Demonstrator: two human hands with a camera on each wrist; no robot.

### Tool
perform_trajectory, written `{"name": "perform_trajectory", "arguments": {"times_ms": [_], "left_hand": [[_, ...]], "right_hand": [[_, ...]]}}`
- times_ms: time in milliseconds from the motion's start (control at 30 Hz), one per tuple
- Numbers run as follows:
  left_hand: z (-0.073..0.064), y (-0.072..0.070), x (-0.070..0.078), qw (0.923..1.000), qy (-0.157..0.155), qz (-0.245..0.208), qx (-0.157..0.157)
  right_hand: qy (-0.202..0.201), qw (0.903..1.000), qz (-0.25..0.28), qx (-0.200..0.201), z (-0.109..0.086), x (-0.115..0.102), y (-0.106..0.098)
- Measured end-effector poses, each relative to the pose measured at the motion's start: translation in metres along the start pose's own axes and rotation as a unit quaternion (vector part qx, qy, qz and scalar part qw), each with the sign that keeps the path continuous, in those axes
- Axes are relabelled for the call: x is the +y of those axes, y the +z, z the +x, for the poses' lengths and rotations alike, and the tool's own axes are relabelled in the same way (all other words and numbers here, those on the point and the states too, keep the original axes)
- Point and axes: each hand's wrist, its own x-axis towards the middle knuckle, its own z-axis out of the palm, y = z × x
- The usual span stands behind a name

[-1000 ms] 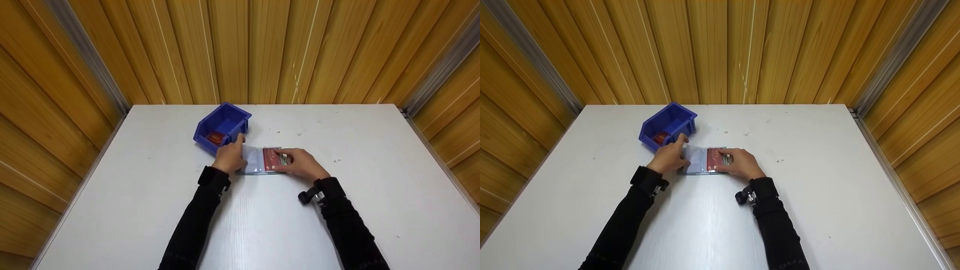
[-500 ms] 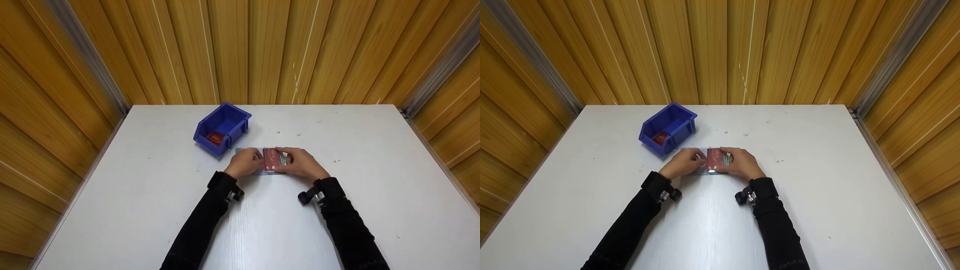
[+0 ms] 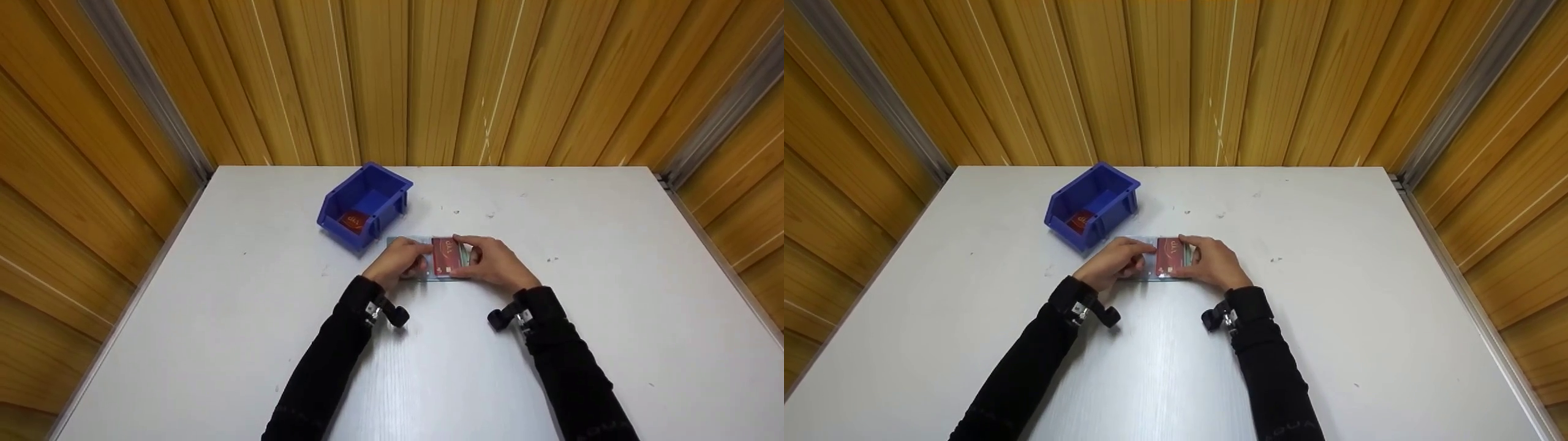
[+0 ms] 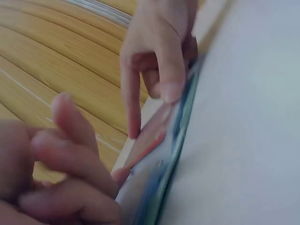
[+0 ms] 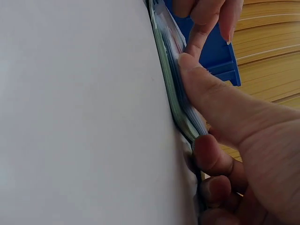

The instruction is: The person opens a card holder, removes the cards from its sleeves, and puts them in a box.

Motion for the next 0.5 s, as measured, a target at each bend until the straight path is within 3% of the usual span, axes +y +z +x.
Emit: {"name": "perform_trajectory", "arguments": {"times_ms": [233,367,500], "left_hand": [[-0.001,0.005,-0.001,0.9990,-0.028,-0.034,0.009],[0.000,0.008,-0.003,0.9994,-0.028,0.014,0.017],[0.002,0.012,-0.003,0.9945,0.000,0.100,0.031]], "right_hand": [[0.004,0.9999,0.009,0.003,0.000,0.001,-0.001],[0.006,0.9999,0.008,0.001,0.001,0.002,0.000],[0.008,1.0000,0.005,0.001,0.001,0.001,0.000]]}}
